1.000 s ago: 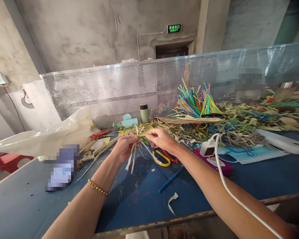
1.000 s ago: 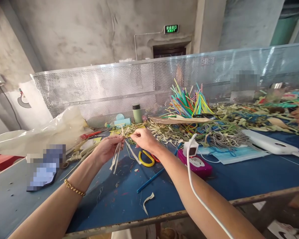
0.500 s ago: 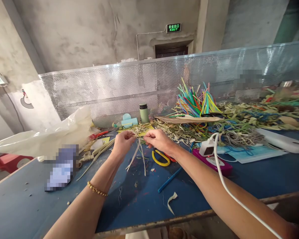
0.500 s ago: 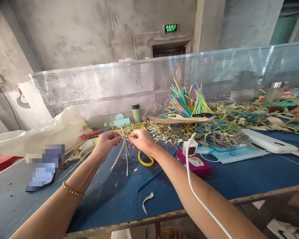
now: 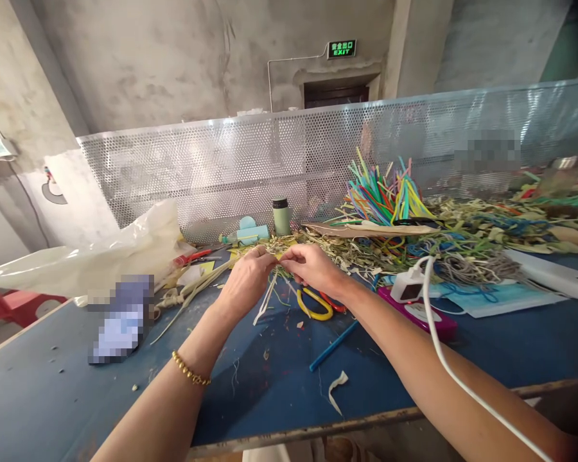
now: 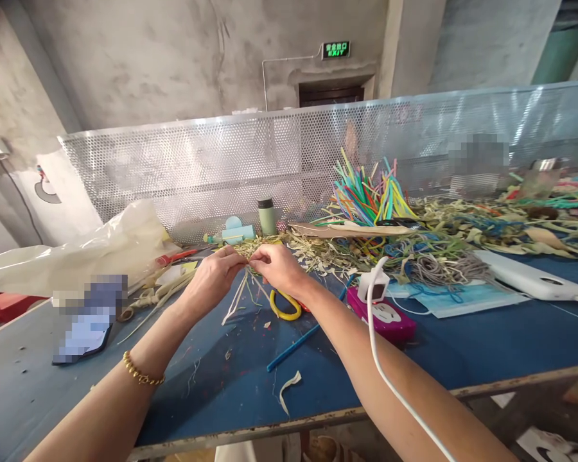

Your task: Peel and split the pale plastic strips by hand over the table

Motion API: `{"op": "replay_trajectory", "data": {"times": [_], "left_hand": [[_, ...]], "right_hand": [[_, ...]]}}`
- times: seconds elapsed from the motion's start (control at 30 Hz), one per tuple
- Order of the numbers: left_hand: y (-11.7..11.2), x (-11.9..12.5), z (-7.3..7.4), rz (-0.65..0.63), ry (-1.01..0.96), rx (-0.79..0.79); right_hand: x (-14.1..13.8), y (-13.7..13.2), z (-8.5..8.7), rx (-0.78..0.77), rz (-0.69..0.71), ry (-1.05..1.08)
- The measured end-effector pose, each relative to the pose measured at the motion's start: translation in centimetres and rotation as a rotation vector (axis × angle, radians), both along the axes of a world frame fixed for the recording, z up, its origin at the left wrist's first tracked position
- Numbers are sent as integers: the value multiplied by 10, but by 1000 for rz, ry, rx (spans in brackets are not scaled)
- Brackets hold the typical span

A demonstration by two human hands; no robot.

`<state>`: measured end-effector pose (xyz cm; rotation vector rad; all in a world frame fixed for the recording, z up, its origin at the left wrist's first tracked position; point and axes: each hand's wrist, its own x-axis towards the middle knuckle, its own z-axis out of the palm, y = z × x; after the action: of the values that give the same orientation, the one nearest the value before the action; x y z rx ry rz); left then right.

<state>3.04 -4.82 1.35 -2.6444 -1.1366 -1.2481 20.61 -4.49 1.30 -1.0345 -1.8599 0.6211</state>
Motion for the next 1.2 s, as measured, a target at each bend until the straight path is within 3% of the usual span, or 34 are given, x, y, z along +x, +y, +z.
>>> {"op": "replay_trajectory", "data": {"times": [0.17, 0.33, 0.43, 0.5, 0.57, 0.6, 0.7, 0.8, 0.97, 1.2], "left_hand": [[3, -6, 3, 90, -69, 51], [5, -10, 8, 172, -176, -13], [12, -17, 10, 247, -259, -46], [19, -25, 10, 289, -446, -155], [27, -33, 7, 237, -747, -476], [30, -34, 5, 218, -784, -570], [33, -27, -3, 111, -827, -753], [25, -8, -10, -41, -836, -858], [8, 16, -15, -272, -786, -927], [5, 15, -14, -273, -802, -973]], "right_hand": [[7, 3, 5, 155, -79, -99], [10, 4, 2, -56, 65, -54], [12, 7, 3, -44, 3, -18], [17, 12, 5, -26, -85, 57], [24, 18, 7, -2, -218, 223], [27, 21, 8, 2, -299, 263], [31, 26, 8, 115, -432, 54], [24, 25, 2, 169, -356, -125], [7, 22, -8, 9, -147, 30], [2, 15, -6, 37, -116, 4]]}}
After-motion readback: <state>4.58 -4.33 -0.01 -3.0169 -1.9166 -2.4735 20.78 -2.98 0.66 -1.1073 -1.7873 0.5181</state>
